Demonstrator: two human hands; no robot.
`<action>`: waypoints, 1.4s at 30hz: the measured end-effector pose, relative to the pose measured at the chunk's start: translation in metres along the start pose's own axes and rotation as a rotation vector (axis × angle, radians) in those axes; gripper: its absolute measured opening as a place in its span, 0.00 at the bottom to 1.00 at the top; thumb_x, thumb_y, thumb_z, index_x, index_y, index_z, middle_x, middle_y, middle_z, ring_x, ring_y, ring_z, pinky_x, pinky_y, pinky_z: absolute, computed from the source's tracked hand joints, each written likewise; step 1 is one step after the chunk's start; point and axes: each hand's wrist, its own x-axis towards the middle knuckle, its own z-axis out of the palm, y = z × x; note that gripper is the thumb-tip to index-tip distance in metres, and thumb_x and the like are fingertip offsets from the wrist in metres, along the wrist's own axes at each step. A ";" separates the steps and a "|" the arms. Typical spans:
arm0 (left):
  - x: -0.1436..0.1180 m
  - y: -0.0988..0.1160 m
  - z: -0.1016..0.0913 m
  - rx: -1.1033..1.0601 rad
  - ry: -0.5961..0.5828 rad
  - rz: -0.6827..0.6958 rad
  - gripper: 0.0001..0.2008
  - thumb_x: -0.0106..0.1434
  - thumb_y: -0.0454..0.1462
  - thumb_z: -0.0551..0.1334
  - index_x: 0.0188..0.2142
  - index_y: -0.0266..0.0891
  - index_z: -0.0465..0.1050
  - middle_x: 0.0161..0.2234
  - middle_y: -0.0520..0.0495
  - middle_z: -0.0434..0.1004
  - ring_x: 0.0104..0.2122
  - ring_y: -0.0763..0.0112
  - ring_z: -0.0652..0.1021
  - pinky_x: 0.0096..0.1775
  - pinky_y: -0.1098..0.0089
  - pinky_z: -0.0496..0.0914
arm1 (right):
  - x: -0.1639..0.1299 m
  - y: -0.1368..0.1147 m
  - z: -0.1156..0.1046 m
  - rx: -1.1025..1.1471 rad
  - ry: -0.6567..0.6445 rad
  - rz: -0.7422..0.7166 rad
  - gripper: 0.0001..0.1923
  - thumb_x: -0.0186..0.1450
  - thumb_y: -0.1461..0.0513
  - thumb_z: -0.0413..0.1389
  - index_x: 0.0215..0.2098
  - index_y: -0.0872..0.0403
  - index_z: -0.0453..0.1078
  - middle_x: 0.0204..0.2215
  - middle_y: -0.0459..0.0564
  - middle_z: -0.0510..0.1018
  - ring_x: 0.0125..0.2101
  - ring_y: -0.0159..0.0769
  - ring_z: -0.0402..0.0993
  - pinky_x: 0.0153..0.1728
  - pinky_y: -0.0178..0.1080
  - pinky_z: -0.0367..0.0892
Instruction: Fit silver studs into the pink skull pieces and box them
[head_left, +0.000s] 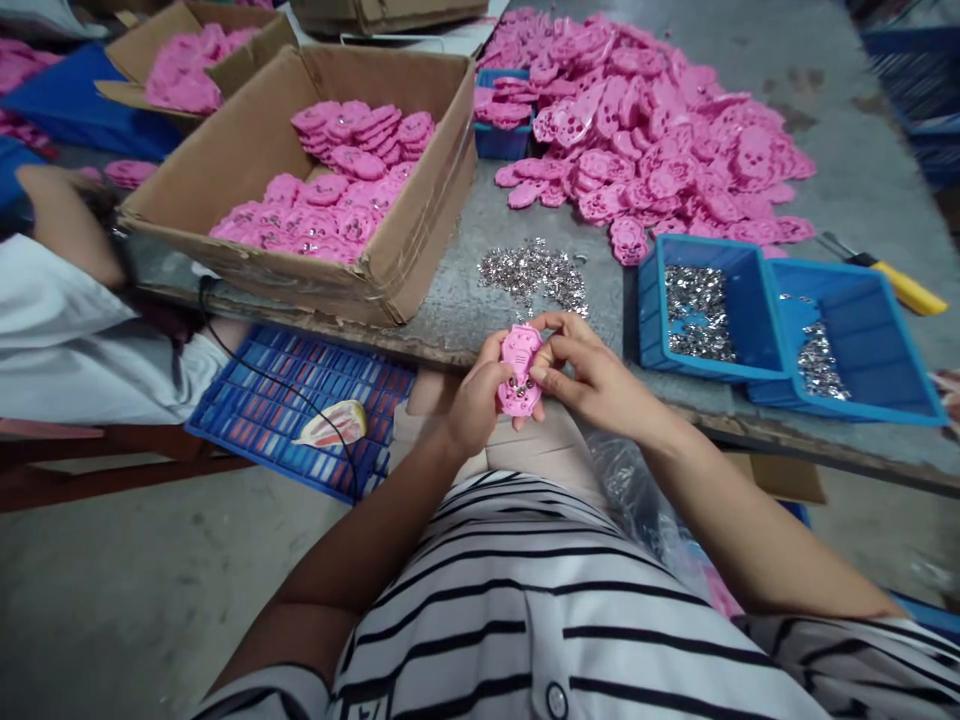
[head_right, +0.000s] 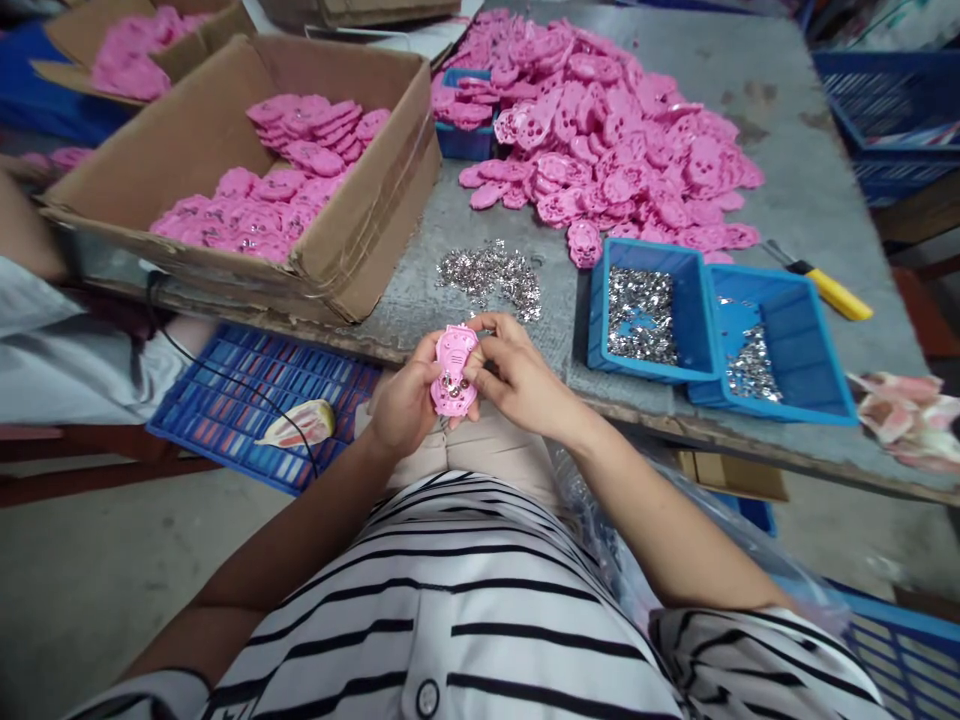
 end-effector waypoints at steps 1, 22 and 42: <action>0.000 -0.001 0.000 0.004 0.012 0.002 0.24 0.51 0.40 0.56 0.48 0.38 0.59 0.26 0.55 0.67 0.16 0.73 0.71 0.14 0.74 0.60 | 0.000 0.000 0.000 0.000 0.002 0.000 0.11 0.67 0.59 0.53 0.27 0.52 0.65 0.49 0.56 0.69 0.52 0.45 0.65 0.55 0.51 0.62; 0.001 -0.002 0.002 0.100 0.005 -0.020 0.24 0.49 0.36 0.57 0.47 0.40 0.56 0.26 0.57 0.69 0.16 0.75 0.73 0.14 0.75 0.63 | 0.000 0.006 0.003 0.030 0.047 0.046 0.07 0.63 0.65 0.55 0.25 0.53 0.68 0.46 0.53 0.71 0.48 0.42 0.69 0.50 0.48 0.66; 0.002 0.000 -0.001 0.224 0.115 0.024 0.24 0.46 0.32 0.58 0.45 0.39 0.60 0.24 0.55 0.77 0.16 0.76 0.73 0.15 0.78 0.59 | -0.001 0.015 0.014 0.176 0.490 0.194 0.09 0.64 0.56 0.57 0.29 0.52 0.73 0.42 0.53 0.77 0.47 0.42 0.72 0.48 0.48 0.68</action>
